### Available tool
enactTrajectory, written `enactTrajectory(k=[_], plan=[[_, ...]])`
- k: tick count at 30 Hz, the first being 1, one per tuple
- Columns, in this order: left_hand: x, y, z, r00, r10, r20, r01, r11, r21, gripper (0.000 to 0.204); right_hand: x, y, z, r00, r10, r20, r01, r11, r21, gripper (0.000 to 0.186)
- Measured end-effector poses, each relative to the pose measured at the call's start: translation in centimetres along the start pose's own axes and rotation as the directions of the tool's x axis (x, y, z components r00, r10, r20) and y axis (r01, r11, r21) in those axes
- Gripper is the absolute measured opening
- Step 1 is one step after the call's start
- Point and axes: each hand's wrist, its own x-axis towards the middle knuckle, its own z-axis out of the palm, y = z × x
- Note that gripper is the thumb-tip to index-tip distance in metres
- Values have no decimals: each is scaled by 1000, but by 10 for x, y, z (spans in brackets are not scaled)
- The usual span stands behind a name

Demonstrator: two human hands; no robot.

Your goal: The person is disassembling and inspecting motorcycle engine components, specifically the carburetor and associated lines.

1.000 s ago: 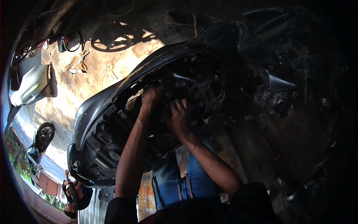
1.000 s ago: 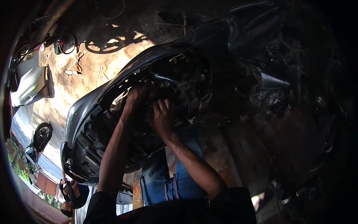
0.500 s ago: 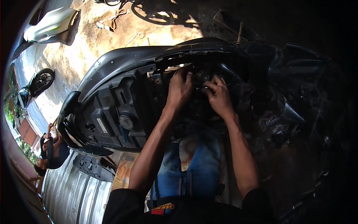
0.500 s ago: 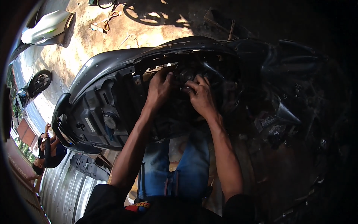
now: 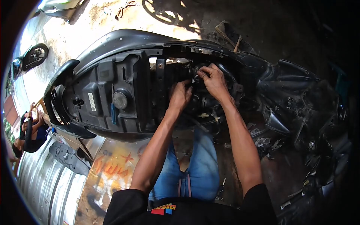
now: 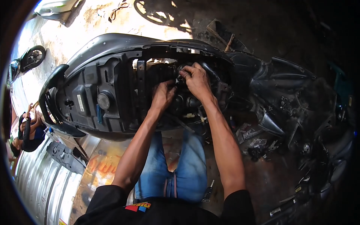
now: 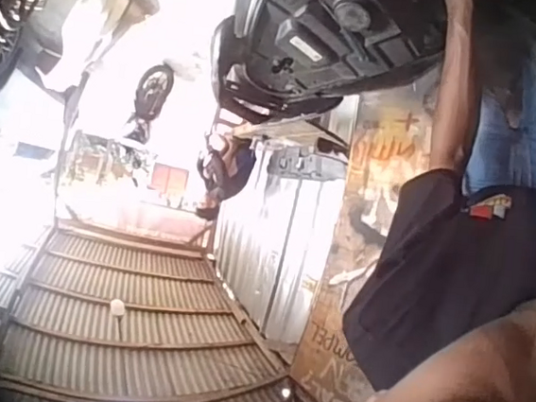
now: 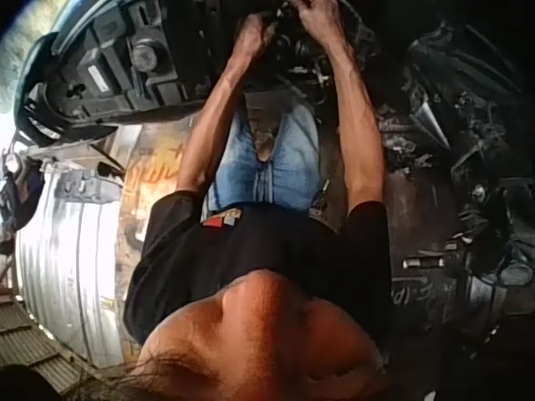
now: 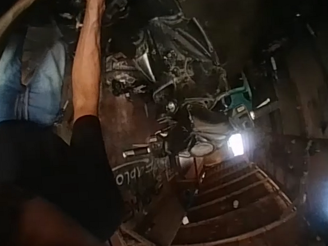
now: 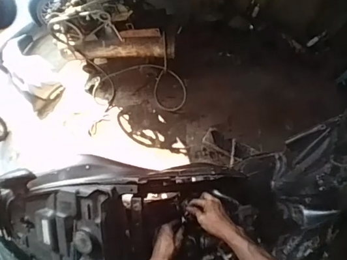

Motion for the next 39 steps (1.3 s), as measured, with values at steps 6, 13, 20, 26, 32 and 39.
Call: enactTrajectory(k=[6, 13, 20, 26, 32, 39], plan=[[-4, 15, 2, 996, -31, -84, 42, 990, 137, 30, -4, 1, 2, 995, -91, -39, 90, 996, -21, 22], [-4, 17, -1, 992, -94, -87, 99, 993, 57, 24, -21, -7, -10, 992, -68, 105, 60, 995, 75, 24], [-6, 10, 3, 992, -72, -106, 79, 994, 71, 22, 5, -34, -9, 914, -17, 405, 225, 853, -472, 38], [-10, 3, 6, 987, 15, -161, -11, 1000, 23, 25, 28, -33, -8, 881, 97, 464, 125, 896, -426, 37], [-9, -3, 12, 983, -11, -185, 1, 998, -56, 26, 28, -26, -9, 843, -13, 538, 255, 890, -378, 36], [-12, 0, 10, 970, 24, -242, -47, 995, -92, 23, 25, -35, -8, 862, 27, 507, 208, 892, -401, 39]])
